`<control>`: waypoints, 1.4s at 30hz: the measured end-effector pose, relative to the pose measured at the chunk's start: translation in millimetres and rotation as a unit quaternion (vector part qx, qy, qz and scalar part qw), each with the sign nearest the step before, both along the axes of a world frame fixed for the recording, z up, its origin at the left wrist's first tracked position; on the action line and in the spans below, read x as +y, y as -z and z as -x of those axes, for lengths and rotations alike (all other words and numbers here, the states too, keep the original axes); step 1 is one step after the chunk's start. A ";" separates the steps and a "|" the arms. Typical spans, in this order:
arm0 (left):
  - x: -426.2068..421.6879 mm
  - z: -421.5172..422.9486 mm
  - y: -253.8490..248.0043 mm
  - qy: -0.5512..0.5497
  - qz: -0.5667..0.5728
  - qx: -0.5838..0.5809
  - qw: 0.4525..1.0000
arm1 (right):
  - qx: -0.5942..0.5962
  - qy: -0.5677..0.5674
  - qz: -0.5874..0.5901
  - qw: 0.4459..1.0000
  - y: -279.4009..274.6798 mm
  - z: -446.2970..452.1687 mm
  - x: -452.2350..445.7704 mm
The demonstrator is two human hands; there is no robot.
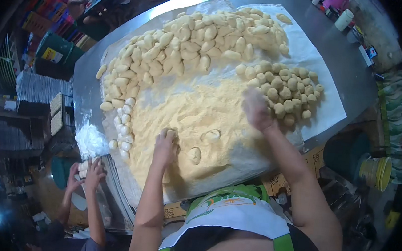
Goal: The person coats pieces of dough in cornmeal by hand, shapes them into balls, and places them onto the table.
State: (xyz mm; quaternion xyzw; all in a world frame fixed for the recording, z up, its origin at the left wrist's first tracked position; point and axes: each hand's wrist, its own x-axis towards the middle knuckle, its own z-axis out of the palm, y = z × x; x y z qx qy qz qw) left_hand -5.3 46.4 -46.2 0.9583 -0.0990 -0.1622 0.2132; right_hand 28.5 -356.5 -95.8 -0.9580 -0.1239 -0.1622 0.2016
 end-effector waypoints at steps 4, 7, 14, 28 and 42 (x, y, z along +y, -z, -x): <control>0.2 -9.5 9.3 -0.019 0.046 0.016 0.999 | 0.035 0.113 0.010 0.993 11.1 -4.8 56.3; -14.5 15.1 -17.1 0.030 0.155 -0.027 0.987 | 0.046 0.166 -0.041 0.984 47.5 -35.9 100.9; -49.8 51.7 -15.5 0.153 0.053 -0.098 0.982 | 0.192 -0.106 -0.365 0.905 -6.1 -45.6 232.6; -55.7 13.0 -8.7 0.036 0.074 -0.031 0.996 | 0.201 -0.114 -0.125 0.965 8.6 46.8 87.1; -227.3 4.7 -37.5 -0.153 0.514 0.436 0.723 | 0.118 0.112 -0.356 0.920 -4.2 102.0 -65.2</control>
